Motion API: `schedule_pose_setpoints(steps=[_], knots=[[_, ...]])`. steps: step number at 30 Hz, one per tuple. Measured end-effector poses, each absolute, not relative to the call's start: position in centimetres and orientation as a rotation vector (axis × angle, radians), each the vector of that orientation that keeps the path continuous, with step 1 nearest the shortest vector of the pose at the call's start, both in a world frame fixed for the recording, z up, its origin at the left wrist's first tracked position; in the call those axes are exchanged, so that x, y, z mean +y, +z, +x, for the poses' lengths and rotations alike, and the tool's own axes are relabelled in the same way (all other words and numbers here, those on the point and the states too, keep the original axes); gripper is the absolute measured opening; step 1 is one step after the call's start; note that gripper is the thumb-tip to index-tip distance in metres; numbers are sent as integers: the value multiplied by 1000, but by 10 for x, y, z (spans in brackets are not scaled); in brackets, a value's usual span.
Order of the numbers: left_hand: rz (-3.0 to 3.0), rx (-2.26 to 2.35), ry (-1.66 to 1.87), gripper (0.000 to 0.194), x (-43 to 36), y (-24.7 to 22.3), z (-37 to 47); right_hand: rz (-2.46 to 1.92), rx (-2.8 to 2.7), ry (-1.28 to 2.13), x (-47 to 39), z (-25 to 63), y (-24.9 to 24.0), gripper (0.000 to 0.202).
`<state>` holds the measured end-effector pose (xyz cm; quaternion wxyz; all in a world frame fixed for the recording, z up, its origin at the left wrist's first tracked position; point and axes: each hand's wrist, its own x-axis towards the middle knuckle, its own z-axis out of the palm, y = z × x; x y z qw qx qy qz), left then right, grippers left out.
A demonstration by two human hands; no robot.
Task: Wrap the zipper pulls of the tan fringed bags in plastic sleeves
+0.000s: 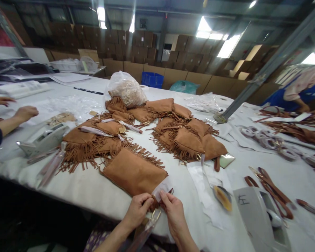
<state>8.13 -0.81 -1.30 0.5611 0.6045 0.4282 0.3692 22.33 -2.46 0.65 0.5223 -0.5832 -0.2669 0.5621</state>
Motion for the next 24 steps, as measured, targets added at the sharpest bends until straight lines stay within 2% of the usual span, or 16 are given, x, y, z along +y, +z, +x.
schedule_pose_setpoints(steps=[8,13,14,18,24], knots=[[1432,1032,854,36,-6,-18,77,-1569,-1075,1153,-28,225,11,45],[1394,949,821,29,-5,-15,71,-1614,-1327,1003,-33,229,14,34],[1366,938,811,31,-5,-15,70,-1617,-1367,968,-33,231,16,31],[1327,957,793,71,-6,-17,65,-1633,-1530,914,-34,232,21,25],[1416,945,782,73,-9,-21,62,-1672,-1560,873,-42,218,7,21]])
